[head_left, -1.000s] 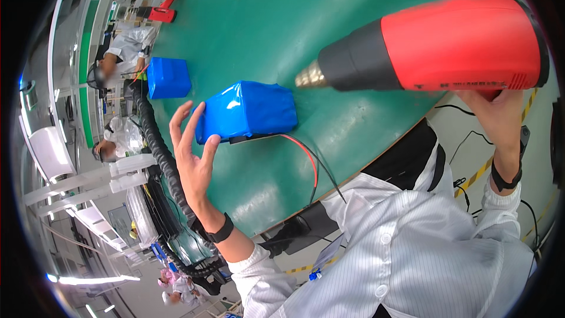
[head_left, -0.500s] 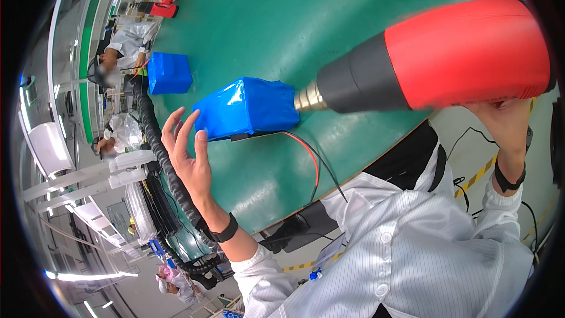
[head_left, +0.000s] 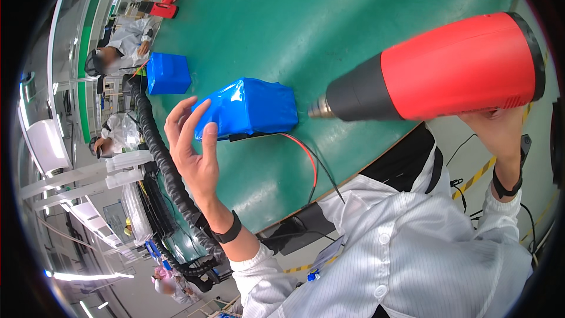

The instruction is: Applying heat shrink wrap to battery packs using a heat gun and manual assembly.

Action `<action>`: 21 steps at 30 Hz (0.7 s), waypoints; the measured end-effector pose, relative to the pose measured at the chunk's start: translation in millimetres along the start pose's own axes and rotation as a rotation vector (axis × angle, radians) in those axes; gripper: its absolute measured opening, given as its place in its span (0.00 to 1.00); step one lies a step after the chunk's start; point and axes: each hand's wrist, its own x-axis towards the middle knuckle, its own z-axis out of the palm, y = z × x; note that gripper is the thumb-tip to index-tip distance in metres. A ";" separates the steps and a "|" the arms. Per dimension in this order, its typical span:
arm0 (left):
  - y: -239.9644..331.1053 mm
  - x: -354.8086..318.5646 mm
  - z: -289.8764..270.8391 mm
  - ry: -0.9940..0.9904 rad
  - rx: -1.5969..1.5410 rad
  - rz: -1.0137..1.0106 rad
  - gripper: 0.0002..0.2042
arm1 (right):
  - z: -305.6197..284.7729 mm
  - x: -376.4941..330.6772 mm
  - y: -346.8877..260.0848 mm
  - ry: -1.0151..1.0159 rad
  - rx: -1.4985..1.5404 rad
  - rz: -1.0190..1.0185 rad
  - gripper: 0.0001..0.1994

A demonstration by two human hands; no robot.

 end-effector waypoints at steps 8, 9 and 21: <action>47.6 22.7 26.1 -0.154 -0.036 0.022 0.20 | 7.8 3.2 1.0 0.029 0.007 -0.028 0.21; 49.8 24.5 27.7 -0.185 -0.030 -0.027 0.20 | 7.1 4.6 1.4 0.005 -0.034 -0.039 0.21; 46.5 19.5 33.6 -0.230 0.083 -0.007 0.23 | 8.0 5.2 7.5 0.035 0.024 -0.048 0.25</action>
